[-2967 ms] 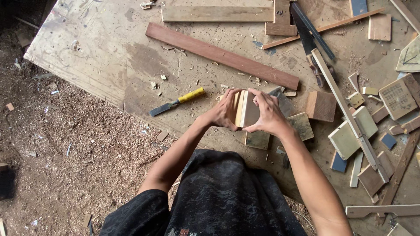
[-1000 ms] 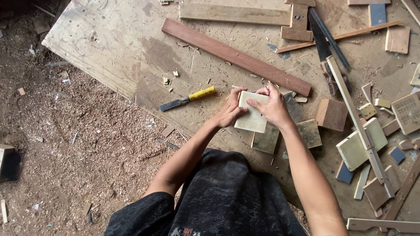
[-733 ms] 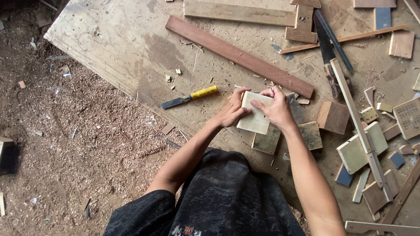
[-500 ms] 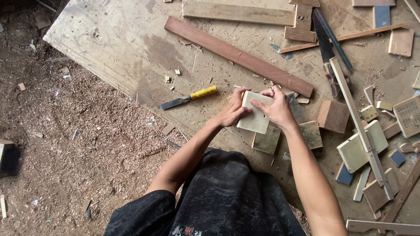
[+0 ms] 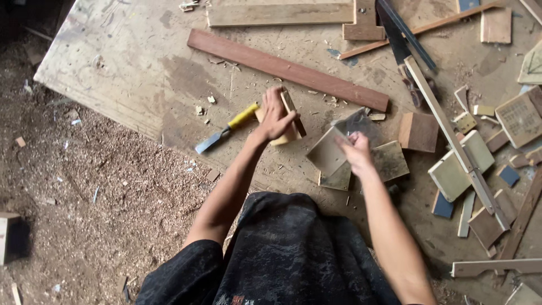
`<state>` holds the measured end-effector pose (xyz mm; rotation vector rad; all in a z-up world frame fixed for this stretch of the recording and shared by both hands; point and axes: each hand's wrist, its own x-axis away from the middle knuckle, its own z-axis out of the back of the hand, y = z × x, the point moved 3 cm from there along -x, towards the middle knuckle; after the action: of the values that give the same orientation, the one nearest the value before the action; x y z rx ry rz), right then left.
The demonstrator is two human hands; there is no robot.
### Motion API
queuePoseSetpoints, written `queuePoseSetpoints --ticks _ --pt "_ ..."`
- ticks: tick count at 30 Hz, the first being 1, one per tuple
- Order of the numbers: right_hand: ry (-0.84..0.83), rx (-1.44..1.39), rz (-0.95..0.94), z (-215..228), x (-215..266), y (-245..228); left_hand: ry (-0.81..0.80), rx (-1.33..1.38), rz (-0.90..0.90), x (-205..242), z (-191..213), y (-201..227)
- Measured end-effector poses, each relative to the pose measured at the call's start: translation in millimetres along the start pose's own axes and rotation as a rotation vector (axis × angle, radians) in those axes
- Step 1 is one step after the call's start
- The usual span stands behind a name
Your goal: The person assembles small wooden blocks by inserting nails and hammering them into place. They handle a plastic bag of nails, position the blocks, and use a hammer to secure the nails, repeating the process for multiple blocks.
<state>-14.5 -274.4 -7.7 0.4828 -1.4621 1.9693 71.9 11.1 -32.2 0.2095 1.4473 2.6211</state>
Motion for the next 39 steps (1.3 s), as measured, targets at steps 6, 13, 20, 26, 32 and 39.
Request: queuePoseSetpoints --ticks 6,13,20,26,32,39 --pt "0.137 -0.011 -0.025 -64.4 -9.9 101.3 -0.050 -0.434 -0.126 -58.0 -18.1 21.5" --pt "0.262 -0.177 0.124 -51.3 -21.3 144.8 -0.165 -0.291 -0.280 -15.2 -67.2 56.3" --pt "-0.030 -1.169 -0.234 -34.1 21.6 137.9 -0.341 0.227 -0.189 80.3 -113.3 117.2" --pt "-0.139 -1.353 -0.271 -24.3 49.7 121.9 -0.127 0.265 -0.154 97.4 -119.0 142.9" --pt "-0.339 -1.043 -0.264 0.9 53.2 136.2 0.035 0.349 -0.047 129.7 -143.6 137.2" --pt "0.416 0.748 0.635 212.9 99.0 223.7 0.358 0.344 0.276 189.9 -157.0 79.4"
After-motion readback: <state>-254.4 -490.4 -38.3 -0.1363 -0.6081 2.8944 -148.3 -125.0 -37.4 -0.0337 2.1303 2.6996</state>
